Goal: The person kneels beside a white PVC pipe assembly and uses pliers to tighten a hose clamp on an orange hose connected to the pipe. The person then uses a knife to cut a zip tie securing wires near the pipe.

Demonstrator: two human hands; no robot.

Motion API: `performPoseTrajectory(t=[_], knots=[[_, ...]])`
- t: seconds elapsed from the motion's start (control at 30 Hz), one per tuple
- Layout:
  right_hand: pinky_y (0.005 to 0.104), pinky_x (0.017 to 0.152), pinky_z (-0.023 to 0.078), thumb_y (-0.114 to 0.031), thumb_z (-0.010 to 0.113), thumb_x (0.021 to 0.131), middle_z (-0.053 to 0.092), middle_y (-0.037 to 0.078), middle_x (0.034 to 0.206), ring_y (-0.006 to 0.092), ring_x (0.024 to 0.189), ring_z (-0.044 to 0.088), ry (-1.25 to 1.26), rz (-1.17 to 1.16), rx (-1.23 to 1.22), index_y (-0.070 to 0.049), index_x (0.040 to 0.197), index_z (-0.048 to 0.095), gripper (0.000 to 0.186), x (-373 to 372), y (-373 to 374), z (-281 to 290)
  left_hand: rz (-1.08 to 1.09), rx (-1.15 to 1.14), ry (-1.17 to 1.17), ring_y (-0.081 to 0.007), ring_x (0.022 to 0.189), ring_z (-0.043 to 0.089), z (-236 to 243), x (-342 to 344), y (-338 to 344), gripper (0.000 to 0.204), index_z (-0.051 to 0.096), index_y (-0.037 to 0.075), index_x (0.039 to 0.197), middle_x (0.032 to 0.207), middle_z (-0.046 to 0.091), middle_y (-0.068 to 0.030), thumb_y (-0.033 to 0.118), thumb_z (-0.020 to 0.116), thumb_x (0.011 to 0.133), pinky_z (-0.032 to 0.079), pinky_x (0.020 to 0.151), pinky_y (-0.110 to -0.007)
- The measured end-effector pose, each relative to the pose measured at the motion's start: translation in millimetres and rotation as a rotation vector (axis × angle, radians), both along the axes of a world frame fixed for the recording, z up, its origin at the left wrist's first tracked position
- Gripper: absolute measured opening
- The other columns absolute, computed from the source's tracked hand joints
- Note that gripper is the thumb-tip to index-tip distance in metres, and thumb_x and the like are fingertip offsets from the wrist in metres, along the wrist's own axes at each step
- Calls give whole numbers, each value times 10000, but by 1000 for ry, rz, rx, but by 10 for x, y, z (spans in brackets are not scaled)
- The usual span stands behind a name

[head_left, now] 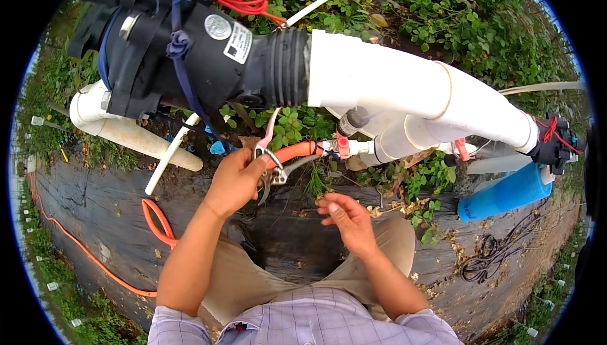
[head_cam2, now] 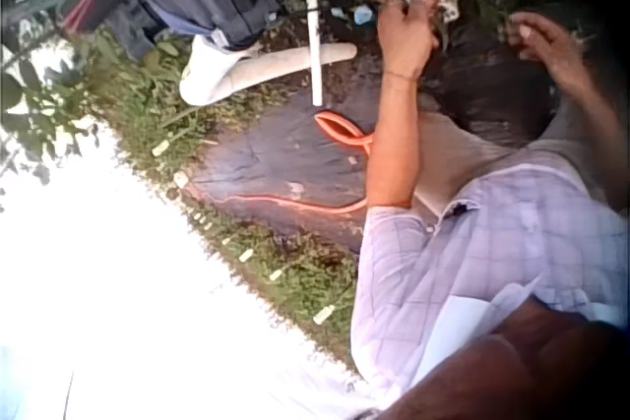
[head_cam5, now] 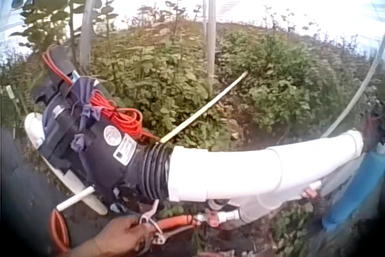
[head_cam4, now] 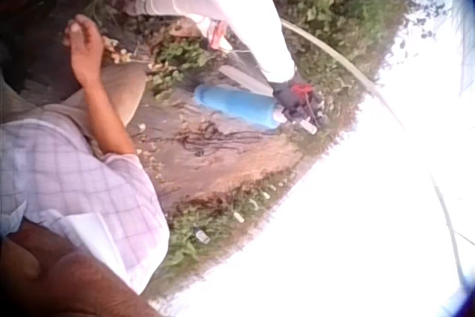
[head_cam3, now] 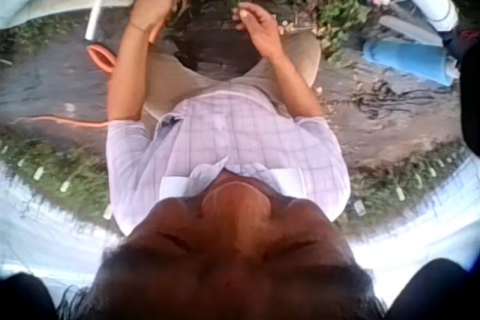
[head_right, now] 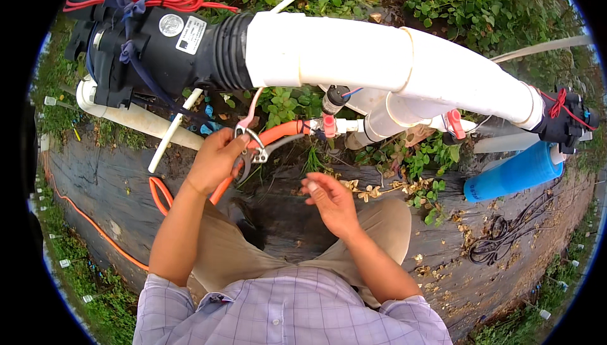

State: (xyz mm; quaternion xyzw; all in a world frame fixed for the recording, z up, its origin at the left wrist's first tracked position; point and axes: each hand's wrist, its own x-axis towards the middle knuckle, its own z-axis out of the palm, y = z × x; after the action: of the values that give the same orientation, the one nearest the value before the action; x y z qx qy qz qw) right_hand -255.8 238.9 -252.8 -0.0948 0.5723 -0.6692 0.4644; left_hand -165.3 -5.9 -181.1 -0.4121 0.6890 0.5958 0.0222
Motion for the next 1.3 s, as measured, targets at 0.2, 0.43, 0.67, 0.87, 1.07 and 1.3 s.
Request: performPoseTrajectory(t=[0.2, 0.43, 0.67, 0.87, 1.07, 1.3], knots=[[394, 969, 470, -289, 549, 980, 535, 203, 1325, 278, 1183, 559, -395, -15, -534, -55, 1421, 364, 533, 146, -11, 96, -50, 489, 29, -78, 537, 552, 81, 269, 1165, 310, 556, 50, 1022, 770, 596, -12, 355, 506, 1001, 420, 448, -205], [343, 921, 487, -192, 575, 976, 643, 184, 1158, 212, 1073, 621, 78, -126, -164, 5, 1282, 478, 377, -441, 875, -132, -495, -582, 128, -253, 761, 645, -138, -50, 941, 259, 629, 24, 914, 856, 639, -123, 283, 640, 897, 503, 670, -371], [271, 626, 505, -281, 542, 997, 685, 70, 735, 109, 697, 645, 233, -149, 73, 1, 1088, 622, 307, -521, 1063, -295, -673, -847, 82, -322, 851, 643, -665, -588, 452, 280, 659, 41, 948, 961, 653, -115, 299, 696, 845, 519, 737, -414], [372, 794, 502, -366, 529, 981, 671, 186, 1009, 302, 906, 662, 722, 234, 457, -18, 1130, 626, 391, -487, 702, -470, -871, -1049, 179, -322, 776, 613, -870, -800, 344, 263, 629, 49, 850, 804, 595, -122, 277, 744, 787, 496, 666, -428], [427, 856, 476, -338, 522, 978, 626, 214, 1114, 405, 1023, 596, 560, 51, 321, 6, 1153, 621, 399, -586, 384, -576, -721, -1081, 97, -347, 998, 547, -768, -996, 321, 609, 598, 53, 1050, 1082, 547, -116, 391, 850, 611, 448, 859, -450], [250, 601, 503, -345, 564, 979, 647, 67, 801, 100, 651, 585, 138, -305, 110, 31, 1054, 633, 389, -411, 51, -763, -761, -806, 61, -357, 1093, 562, -860, -991, 212, 741, 549, 25, 1252, 1229, 549, -140, 376, 836, 664, 468, 922, -422]])
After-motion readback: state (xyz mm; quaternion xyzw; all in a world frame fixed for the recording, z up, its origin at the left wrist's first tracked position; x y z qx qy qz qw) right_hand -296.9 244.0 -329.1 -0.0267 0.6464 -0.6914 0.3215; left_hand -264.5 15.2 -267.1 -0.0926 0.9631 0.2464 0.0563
